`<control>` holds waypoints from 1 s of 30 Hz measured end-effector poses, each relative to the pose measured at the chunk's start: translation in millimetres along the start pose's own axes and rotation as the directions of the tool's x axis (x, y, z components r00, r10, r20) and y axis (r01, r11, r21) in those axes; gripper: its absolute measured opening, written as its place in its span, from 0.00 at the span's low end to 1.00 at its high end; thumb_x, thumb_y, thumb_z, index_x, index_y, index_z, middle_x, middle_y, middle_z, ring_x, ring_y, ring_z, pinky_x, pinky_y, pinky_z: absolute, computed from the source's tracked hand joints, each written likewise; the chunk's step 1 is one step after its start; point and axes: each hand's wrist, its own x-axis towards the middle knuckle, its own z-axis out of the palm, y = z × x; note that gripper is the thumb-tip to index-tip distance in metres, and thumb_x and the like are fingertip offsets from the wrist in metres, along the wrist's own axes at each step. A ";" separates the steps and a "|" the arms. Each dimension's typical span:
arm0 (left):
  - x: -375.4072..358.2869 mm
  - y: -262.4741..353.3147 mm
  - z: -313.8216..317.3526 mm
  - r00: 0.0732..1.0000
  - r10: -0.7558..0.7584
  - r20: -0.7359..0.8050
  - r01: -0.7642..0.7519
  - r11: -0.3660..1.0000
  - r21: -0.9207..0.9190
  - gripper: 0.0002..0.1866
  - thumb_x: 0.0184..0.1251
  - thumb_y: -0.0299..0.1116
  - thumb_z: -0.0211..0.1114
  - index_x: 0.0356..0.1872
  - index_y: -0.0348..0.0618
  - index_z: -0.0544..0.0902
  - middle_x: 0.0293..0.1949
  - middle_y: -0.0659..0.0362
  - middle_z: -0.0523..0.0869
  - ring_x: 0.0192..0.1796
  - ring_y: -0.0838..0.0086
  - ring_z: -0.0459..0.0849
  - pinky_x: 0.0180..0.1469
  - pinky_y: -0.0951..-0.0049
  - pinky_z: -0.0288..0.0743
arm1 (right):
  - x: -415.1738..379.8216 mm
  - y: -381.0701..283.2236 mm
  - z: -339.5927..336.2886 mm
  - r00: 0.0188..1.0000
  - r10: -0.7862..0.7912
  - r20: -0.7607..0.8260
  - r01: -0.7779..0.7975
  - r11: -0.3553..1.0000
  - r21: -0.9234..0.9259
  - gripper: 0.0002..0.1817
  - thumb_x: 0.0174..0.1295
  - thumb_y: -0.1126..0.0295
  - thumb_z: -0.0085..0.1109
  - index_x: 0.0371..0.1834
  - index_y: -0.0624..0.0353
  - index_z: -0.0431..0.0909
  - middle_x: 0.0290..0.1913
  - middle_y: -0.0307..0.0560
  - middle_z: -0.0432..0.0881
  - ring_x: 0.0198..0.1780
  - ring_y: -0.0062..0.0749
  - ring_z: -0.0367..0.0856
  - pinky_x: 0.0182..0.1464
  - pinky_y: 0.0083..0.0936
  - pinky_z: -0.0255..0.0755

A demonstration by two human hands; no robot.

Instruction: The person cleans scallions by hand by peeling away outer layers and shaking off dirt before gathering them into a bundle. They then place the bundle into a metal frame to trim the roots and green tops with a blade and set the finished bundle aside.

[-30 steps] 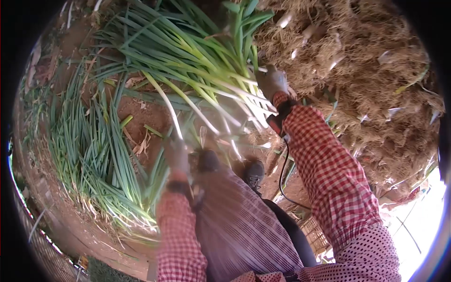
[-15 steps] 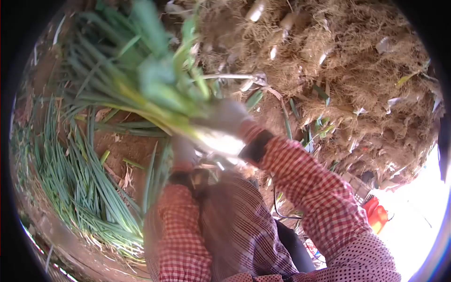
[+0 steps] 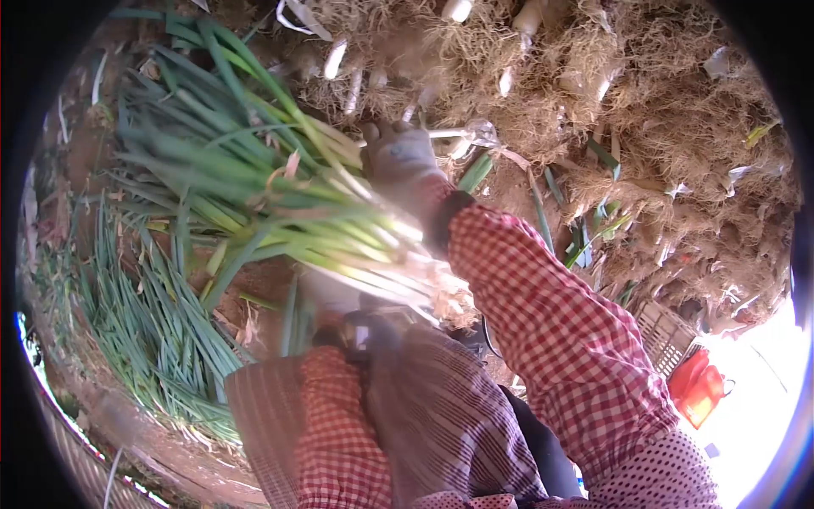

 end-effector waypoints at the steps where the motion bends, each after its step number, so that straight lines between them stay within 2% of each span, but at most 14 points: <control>1: 18.4 -23.3 -42.7 0.996 0.086 -0.038 -0.079 0.986 0.149 0.37 0.70 0.66 0.46 0.65 0.46 0.72 0.65 0.52 0.75 0.67 0.59 0.73 0.70 0.54 0.65 | 5.5 -7.9 -11.5 0.992 0.005 0.125 -0.010 0.999 0.043 0.27 0.70 0.46 0.45 0.56 0.55 0.78 0.47 0.48 0.85 0.53 0.41 0.81 0.56 0.34 0.69; 3: 12.0 -12.3 -26.5 0.982 0.168 0.082 -0.187 0.859 0.477 0.39 0.69 0.68 0.47 0.66 0.45 0.71 0.66 0.53 0.74 0.67 0.59 0.72 0.71 0.54 0.63 | 13.7 -22.5 -17.4 0.922 0.015 0.387 -0.039 0.998 0.056 0.31 0.71 0.40 0.40 0.54 0.57 0.79 0.44 0.47 0.86 0.50 0.40 0.82 0.52 0.32 0.71; 5: 10.8 -12.7 -23.1 0.981 0.182 0.071 -0.193 0.844 0.500 0.40 0.68 0.69 0.46 0.67 0.46 0.70 0.67 0.53 0.73 0.67 0.59 0.71 0.71 0.55 0.63 | 12.9 -29.4 -36.2 0.827 0.031 0.562 -0.120 0.985 0.122 0.42 0.68 0.31 0.35 0.52 0.60 0.80 0.47 0.52 0.85 0.52 0.40 0.82 0.51 0.34 0.73; 9: 13.8 -4.0 -15.9 0.986 0.161 0.046 -0.164 0.874 0.458 0.43 0.67 0.72 0.44 0.69 0.46 0.68 0.68 0.53 0.70 0.68 0.59 0.70 0.72 0.55 0.62 | -14.7 -26.2 2.9 0.805 0.088 0.587 -0.474 0.691 0.546 0.55 0.57 0.21 0.41 0.70 0.64 0.66 0.62 0.65 0.76 0.64 0.52 0.75 0.66 0.39 0.67; 12: 6.7 15.5 -2.3 0.984 0.162 0.074 -0.178 0.860 0.479 0.45 0.66 0.74 0.42 0.70 0.46 0.66 0.70 0.54 0.69 0.68 0.59 0.70 0.72 0.56 0.62 | -25.2 -28.9 33.9 0.829 0.083 0.553 -0.428 0.730 0.533 0.65 0.47 0.15 0.45 0.73 0.65 0.59 0.66 0.67 0.72 0.67 0.54 0.72 0.68 0.37 0.66; 13: 0.8 23.6 5.2 0.982 0.169 0.088 -0.190 0.849 0.494 0.46 0.65 0.75 0.42 0.71 0.46 0.65 0.70 0.54 0.68 0.68 0.59 0.69 0.72 0.56 0.62 | -23.9 -27.5 38.0 0.835 0.051 0.547 -0.460 0.609 0.646 0.64 0.38 0.20 0.62 0.68 0.64 0.68 0.63 0.64 0.76 0.64 0.50 0.76 0.67 0.36 0.67; 16: -20.6 49.8 52.8 0.998 -0.044 0.034 0.046 0.997 -0.063 0.49 0.63 0.78 0.40 0.72 0.47 0.63 0.71 0.54 0.66 0.69 0.59 0.68 0.73 0.57 0.61 | -9.5 -24.6 9.0 0.780 -0.378 0.498 -0.297 0.478 0.827 0.52 0.38 0.33 0.76 0.62 0.62 0.76 0.57 0.58 0.82 0.59 0.44 0.80 0.66 0.36 0.68; 17: -27.2 49.5 61.2 0.994 -0.100 0.049 0.104 0.989 -0.102 0.49 0.64 0.77 0.41 0.73 0.46 0.61 0.71 0.54 0.66 0.69 0.59 0.68 0.73 0.57 0.61 | -13.5 -25.2 -33.1 0.772 -0.360 0.525 -0.335 0.472 0.816 0.41 0.38 0.48 0.82 0.55 0.60 0.81 0.51 0.53 0.85 0.54 0.38 0.83 0.64 0.33 0.71; 20: -62.8 54.8 112.5 0.973 -0.200 0.113 0.211 0.974 -0.088 0.48 0.66 0.74 0.44 0.74 0.45 0.57 0.69 0.51 0.68 0.69 0.59 0.69 0.73 0.57 0.62 | -25.1 -5.9 -47.9 0.723 -0.496 0.481 -0.345 0.344 0.873 0.36 0.53 0.56 0.75 0.64 0.60 0.73 0.55 0.49 0.83 0.55 0.31 0.81 0.62 0.31 0.74; 22: -120.3 72.3 169.9 0.971 -0.216 0.101 0.206 0.973 0.103 0.46 0.68 0.72 0.43 0.74 0.44 0.57 0.67 0.51 0.69 0.68 0.60 0.70 0.73 0.58 0.63 | -66.0 4.3 -117.7 0.726 -0.479 0.493 -0.337 0.377 0.863 0.39 0.52 0.57 0.76 0.65 0.62 0.71 0.55 0.49 0.82 0.51 0.30 0.82 0.58 0.31 0.77; 25: -223.7 77.9 194.1 0.881 -0.470 0.049 0.471 0.882 -0.016 0.32 0.78 0.54 0.48 0.73 0.47 0.59 0.68 0.55 0.69 0.66 0.65 0.70 0.68 0.64 0.68 | -163.4 18.2 -207.4 0.713 -0.339 0.614 -0.520 0.333 0.787 0.47 0.49 0.55 0.78 0.69 0.65 0.65 0.57 0.53 0.81 0.54 0.33 0.82 0.61 0.34 0.76; 27: -298.2 70.8 194.7 0.878 -0.477 0.040 0.479 0.877 -0.033 0.35 0.75 0.59 0.50 0.72 0.46 0.61 0.67 0.55 0.70 0.64 0.65 0.73 0.67 0.65 0.69 | -242.8 31.1 -228.7 0.749 -0.273 0.604 -0.542 0.271 0.795 0.44 0.51 0.57 0.78 0.68 0.64 0.67 0.58 0.52 0.81 0.57 0.33 0.80 0.61 0.34 0.76; 29: -331.8 77.2 194.4 0.774 -0.467 0.428 0.615 0.715 -0.333 0.42 0.70 0.68 0.46 0.71 0.42 0.63 0.68 0.54 0.70 0.66 0.64 0.71 0.70 0.65 0.66 | -307.5 25.2 -262.5 0.721 -0.161 0.674 -0.624 0.273 0.732 0.41 0.51 0.60 0.77 0.67 0.62 0.69 0.54 0.50 0.83 0.53 0.32 0.83 0.58 0.31 0.77; 30: -340.9 73.0 184.4 0.796 -0.515 0.317 0.586 0.788 -0.191 0.45 0.67 0.71 0.47 0.71 0.41 0.64 0.67 0.53 0.71 0.66 0.64 0.71 0.70 0.65 0.66 | -339.5 20.7 -261.5 0.722 -0.068 0.689 -0.628 0.354 0.693 0.41 0.52 0.59 0.76 0.67 0.62 0.68 0.51 0.50 0.84 0.50 0.32 0.84 0.57 0.30 0.77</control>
